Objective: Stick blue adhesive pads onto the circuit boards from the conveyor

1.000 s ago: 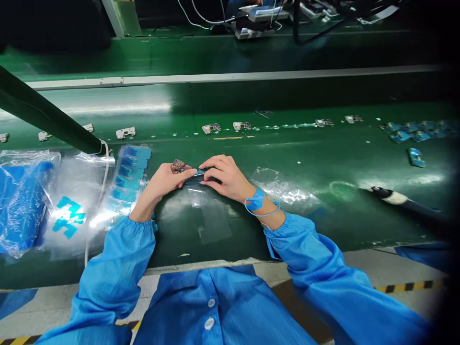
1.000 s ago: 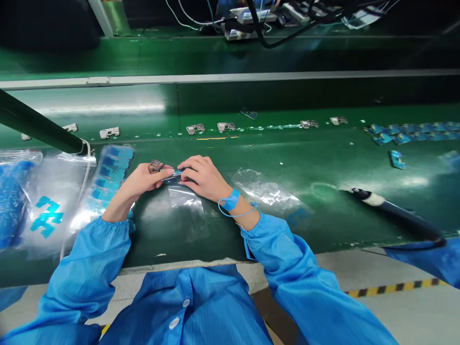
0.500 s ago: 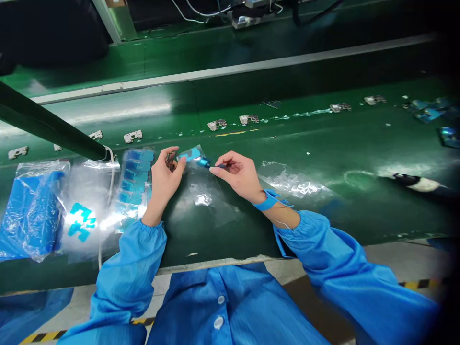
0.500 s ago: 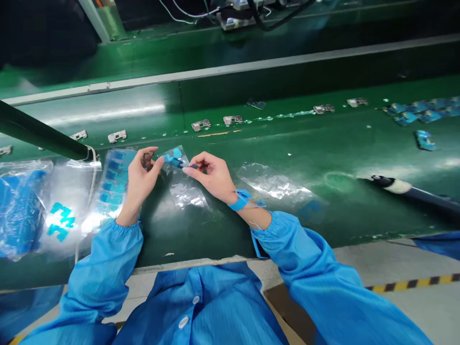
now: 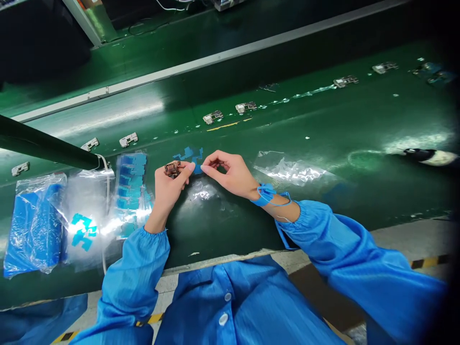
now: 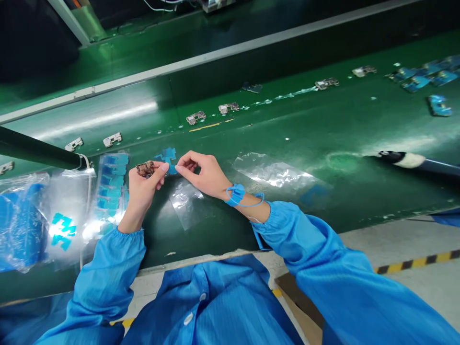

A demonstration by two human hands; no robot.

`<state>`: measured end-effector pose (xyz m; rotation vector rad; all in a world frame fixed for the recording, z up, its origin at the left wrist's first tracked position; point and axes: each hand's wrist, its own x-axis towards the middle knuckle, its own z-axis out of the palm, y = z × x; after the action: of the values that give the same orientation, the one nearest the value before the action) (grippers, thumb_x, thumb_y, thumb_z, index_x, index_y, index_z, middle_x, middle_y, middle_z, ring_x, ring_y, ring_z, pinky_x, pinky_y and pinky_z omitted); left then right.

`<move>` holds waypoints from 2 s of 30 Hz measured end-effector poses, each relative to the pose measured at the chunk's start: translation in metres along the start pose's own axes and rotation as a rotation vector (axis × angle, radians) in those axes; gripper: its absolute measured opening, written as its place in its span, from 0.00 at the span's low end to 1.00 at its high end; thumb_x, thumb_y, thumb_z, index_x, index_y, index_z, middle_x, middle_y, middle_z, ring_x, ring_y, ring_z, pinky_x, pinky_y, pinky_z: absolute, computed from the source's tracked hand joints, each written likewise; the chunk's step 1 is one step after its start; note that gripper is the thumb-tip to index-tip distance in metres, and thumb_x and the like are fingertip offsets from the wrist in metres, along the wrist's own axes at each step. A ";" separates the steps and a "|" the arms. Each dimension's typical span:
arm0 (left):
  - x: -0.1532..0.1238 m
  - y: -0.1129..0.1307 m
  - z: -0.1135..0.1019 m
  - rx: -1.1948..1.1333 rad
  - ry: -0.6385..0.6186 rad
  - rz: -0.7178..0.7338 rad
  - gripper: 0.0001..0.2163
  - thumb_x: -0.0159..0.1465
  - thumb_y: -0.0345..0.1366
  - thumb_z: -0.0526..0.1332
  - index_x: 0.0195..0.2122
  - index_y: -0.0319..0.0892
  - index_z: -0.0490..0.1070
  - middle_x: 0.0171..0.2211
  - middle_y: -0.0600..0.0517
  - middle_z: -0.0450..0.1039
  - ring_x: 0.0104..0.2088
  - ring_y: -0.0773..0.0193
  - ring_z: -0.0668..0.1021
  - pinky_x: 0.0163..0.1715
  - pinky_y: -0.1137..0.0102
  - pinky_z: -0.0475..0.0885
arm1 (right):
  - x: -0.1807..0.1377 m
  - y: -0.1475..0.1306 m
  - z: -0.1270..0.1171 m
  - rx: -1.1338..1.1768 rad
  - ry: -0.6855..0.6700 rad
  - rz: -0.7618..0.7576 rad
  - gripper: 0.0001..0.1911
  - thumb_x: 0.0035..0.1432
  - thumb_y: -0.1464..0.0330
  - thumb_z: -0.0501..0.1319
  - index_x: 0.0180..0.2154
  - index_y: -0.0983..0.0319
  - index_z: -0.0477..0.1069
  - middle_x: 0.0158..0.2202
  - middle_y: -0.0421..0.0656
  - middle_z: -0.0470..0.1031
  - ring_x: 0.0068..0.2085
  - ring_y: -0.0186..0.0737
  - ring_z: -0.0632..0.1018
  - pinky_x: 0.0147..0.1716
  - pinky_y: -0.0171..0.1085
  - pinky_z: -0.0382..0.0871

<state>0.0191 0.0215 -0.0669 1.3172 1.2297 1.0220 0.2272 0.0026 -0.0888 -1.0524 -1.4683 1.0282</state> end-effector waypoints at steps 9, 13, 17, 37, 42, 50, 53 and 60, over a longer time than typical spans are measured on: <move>-0.002 0.003 0.002 -0.017 -0.026 -0.014 0.18 0.66 0.52 0.77 0.37 0.41 0.82 0.22 0.56 0.71 0.21 0.73 0.69 0.22 0.74 0.63 | 0.003 -0.001 -0.005 -0.119 0.043 -0.091 0.13 0.72 0.58 0.70 0.37 0.58 0.79 0.37 0.43 0.80 0.37 0.42 0.78 0.39 0.45 0.75; 0.001 0.003 0.001 -0.221 -0.133 -0.143 0.25 0.74 0.61 0.61 0.56 0.46 0.77 0.27 0.55 0.76 0.18 0.69 0.71 0.17 0.72 0.57 | 0.005 -0.001 -0.007 -0.126 0.079 -0.045 0.17 0.72 0.52 0.69 0.37 0.58 0.78 0.36 0.43 0.80 0.36 0.42 0.77 0.39 0.45 0.73; 0.004 0.001 -0.001 -0.389 -0.180 -0.171 0.23 0.73 0.58 0.62 0.55 0.45 0.74 0.40 0.49 0.82 0.32 0.60 0.86 0.24 0.71 0.76 | 0.006 -0.001 -0.007 0.069 0.077 0.083 0.23 0.65 0.46 0.76 0.38 0.59 0.78 0.36 0.42 0.80 0.36 0.41 0.77 0.40 0.43 0.73; -0.006 -0.001 0.007 -0.345 -0.153 -0.166 0.29 0.69 0.55 0.75 0.67 0.51 0.76 0.47 0.48 0.87 0.42 0.56 0.89 0.31 0.70 0.86 | -0.003 0.000 -0.001 0.125 -0.127 0.137 0.18 0.68 0.52 0.73 0.38 0.60 0.76 0.41 0.44 0.81 0.40 0.41 0.78 0.42 0.42 0.73; -0.007 0.002 0.007 -0.361 -0.192 -0.182 0.21 0.70 0.52 0.74 0.58 0.49 0.78 0.48 0.47 0.87 0.41 0.56 0.89 0.35 0.66 0.88 | -0.004 -0.002 0.000 0.051 -0.163 0.118 0.14 0.69 0.56 0.71 0.36 0.59 0.75 0.37 0.44 0.80 0.48 0.50 0.82 0.39 0.42 0.72; -0.004 -0.002 0.005 -0.433 -0.248 -0.162 0.22 0.69 0.47 0.75 0.61 0.48 0.75 0.50 0.47 0.87 0.46 0.52 0.91 0.37 0.64 0.90 | -0.003 -0.004 -0.002 0.055 -0.151 0.108 0.14 0.69 0.56 0.71 0.36 0.59 0.76 0.37 0.46 0.80 0.60 0.56 0.82 0.41 0.42 0.74; -0.003 -0.006 0.005 -0.435 -0.260 -0.164 0.23 0.69 0.48 0.75 0.62 0.48 0.76 0.50 0.46 0.88 0.46 0.53 0.91 0.38 0.66 0.90 | -0.003 -0.005 -0.003 0.067 -0.162 0.125 0.15 0.67 0.55 0.73 0.37 0.59 0.76 0.38 0.46 0.81 0.59 0.56 0.82 0.42 0.42 0.74; -0.002 -0.006 0.005 -0.427 -0.251 -0.157 0.23 0.70 0.48 0.73 0.64 0.50 0.77 0.51 0.49 0.88 0.42 0.59 0.91 0.38 0.69 0.89 | -0.004 -0.003 -0.003 0.022 -0.160 0.126 0.16 0.68 0.54 0.72 0.36 0.59 0.76 0.37 0.45 0.81 0.48 0.50 0.84 0.41 0.43 0.74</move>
<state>0.0229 0.0187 -0.0733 0.9655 0.8522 0.9134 0.2299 -0.0016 -0.0865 -1.0778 -1.5296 1.2392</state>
